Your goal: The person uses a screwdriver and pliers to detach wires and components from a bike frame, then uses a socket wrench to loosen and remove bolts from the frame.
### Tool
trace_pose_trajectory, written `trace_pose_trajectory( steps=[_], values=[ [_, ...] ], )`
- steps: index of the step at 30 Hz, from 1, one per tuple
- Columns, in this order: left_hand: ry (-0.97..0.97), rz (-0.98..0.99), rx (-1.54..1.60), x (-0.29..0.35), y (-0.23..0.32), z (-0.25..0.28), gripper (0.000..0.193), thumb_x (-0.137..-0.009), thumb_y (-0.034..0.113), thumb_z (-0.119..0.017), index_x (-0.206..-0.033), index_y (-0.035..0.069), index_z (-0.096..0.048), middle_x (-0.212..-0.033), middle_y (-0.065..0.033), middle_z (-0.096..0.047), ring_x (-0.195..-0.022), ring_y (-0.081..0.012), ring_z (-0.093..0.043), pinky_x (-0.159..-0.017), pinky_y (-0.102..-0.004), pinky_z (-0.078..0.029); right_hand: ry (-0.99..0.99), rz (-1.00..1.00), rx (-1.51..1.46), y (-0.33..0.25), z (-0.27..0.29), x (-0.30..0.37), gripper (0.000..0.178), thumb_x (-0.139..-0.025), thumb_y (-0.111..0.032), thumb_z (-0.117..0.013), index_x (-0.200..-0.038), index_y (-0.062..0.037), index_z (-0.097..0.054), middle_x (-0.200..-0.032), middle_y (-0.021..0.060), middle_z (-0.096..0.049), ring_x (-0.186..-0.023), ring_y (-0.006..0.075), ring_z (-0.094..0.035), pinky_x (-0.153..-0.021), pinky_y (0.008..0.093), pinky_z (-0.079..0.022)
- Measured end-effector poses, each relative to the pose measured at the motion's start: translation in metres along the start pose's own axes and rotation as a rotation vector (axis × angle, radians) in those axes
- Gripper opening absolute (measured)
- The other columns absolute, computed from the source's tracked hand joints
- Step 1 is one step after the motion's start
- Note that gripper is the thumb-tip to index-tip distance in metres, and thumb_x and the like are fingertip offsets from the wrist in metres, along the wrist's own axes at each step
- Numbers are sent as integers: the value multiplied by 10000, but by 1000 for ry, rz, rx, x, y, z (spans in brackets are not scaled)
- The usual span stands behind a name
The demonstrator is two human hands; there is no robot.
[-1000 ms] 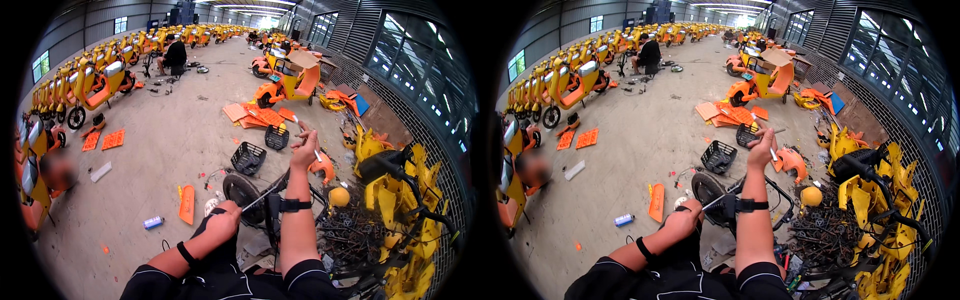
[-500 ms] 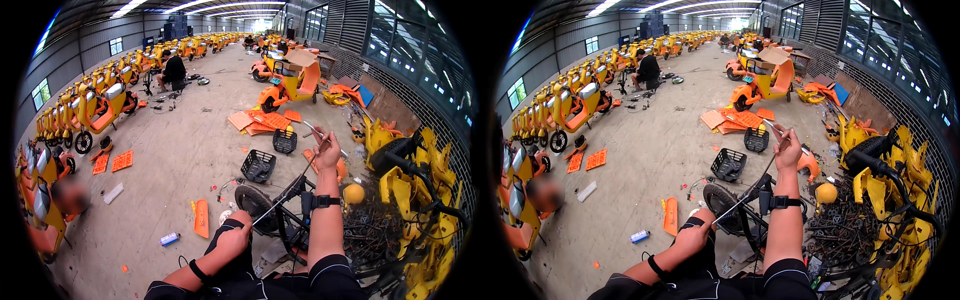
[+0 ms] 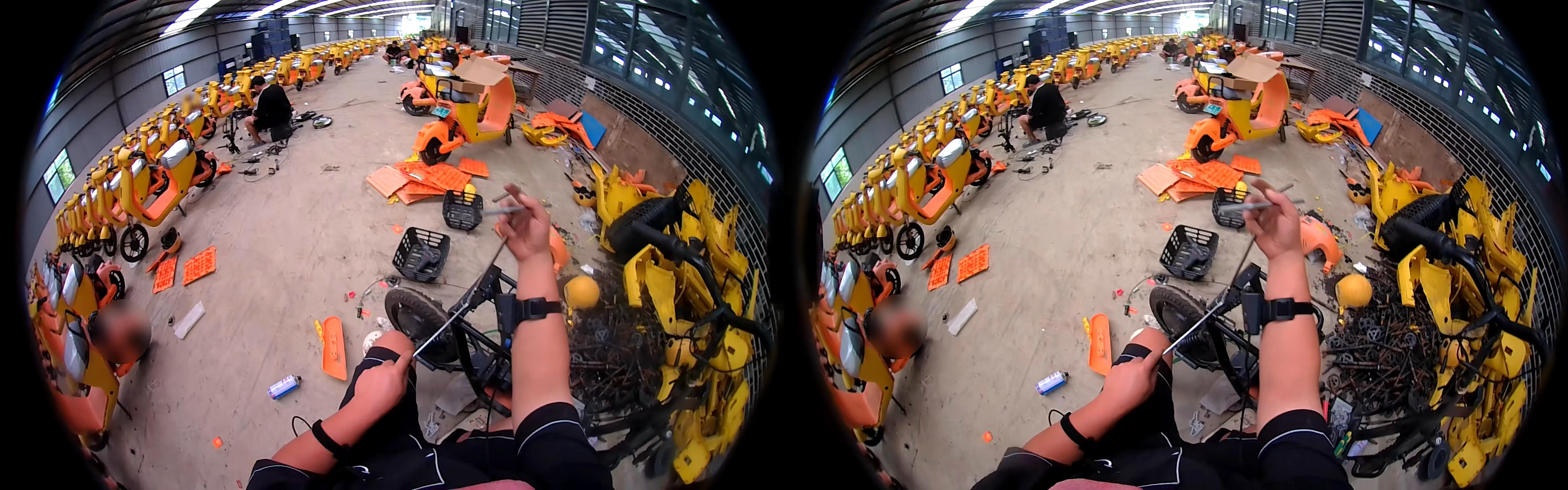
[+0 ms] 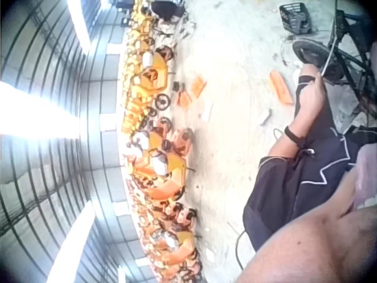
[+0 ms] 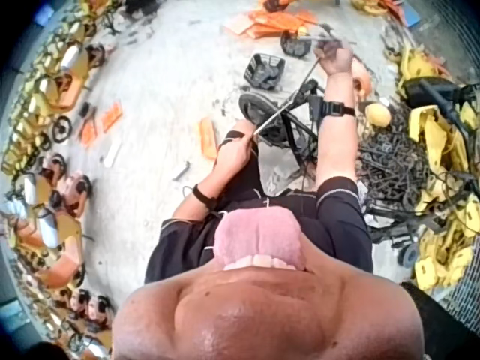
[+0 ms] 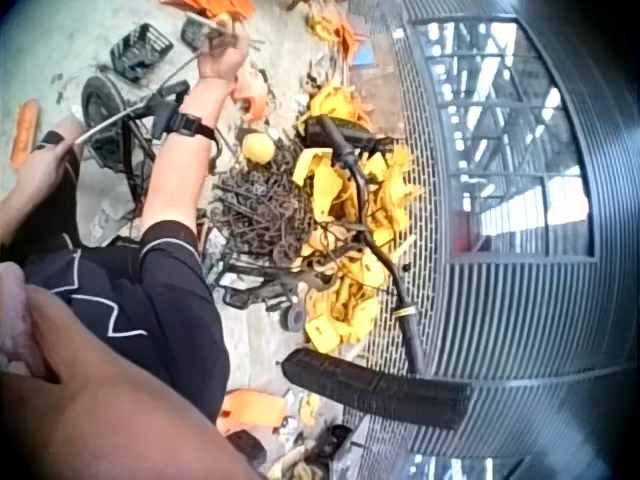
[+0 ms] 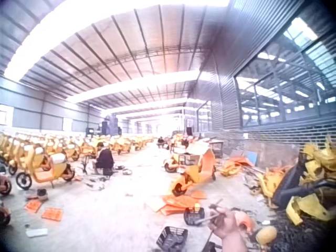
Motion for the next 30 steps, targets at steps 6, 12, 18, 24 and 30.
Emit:
trace_pose_trajectory(
  steps=[6, 12, 18, 24, 30],
  values=[
    [-5, 15, -8, -7, 1, -11, 329, -982, 283, -601, -1290, 179, -650, -807, -175, -697, -676, -398, -694, -583, -523, -555, 917, 828, 641, 13, -1, -22, 394, -892, -163, -701, -1228, 8, -587, -1112, 77, -645, -1149, 245, -577, -981, 420, -473],
    [84, -36, -24, 0, -6, -18, 361, -1020, 277, -551, -1367, 193, -600, -761, -159, -689, -588, -367, -678, -510, -502, -520, 717, 845, 1853, -3, -51, -9, 208, -850, -90, -631, -1032, -146, -715, -1084, 71, -678, -1154, 316, -582, -1115, 512, -291],
    [19, 16, -11, -3, 7, -9, 329, -986, 233, -584, -1309, 182, -616, -823, -187, -715, -708, -406, -704, -605, -531, -555, 343, 690, 2071, -8, -57, 3, 168, -818, -129, -655, -976, -85, -692, -994, 123, -658, -1003, 348, -603, -1017, 532, -384],
    [85, -39, -74, -3, 0, -16, 353, -1007, 257, -563, -1351, 206, -622, -779, -141, -695, -615, -347, -690, -528, -485, -532, 524, 843, 1957, 17, -78, -2, 233, -808, -198, -751, -754, -65, -567, -821, 118, -584, -908, 359, -594, -1116, 597, -377],
    [79, -36, -24, -5, 1, -14, 367, -995, 237, -582, -1357, 190, -621, -751, -148, -683, -602, -351, -676, -525, -481, -522, 565, 1076, 1877, 25, -76, -11, 256, -848, -170, -738, -707, -64, -552, -749, 106, -562, -838, 354, -593, -1096, 591, -412]
  ],
)
Point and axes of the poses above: each hand's wrist, its own x-axis away from the middle knuckle, its own z-axis out of the back of the hand, y = z × x, the point moved 2 cm from there along -x, towards the middle knuckle
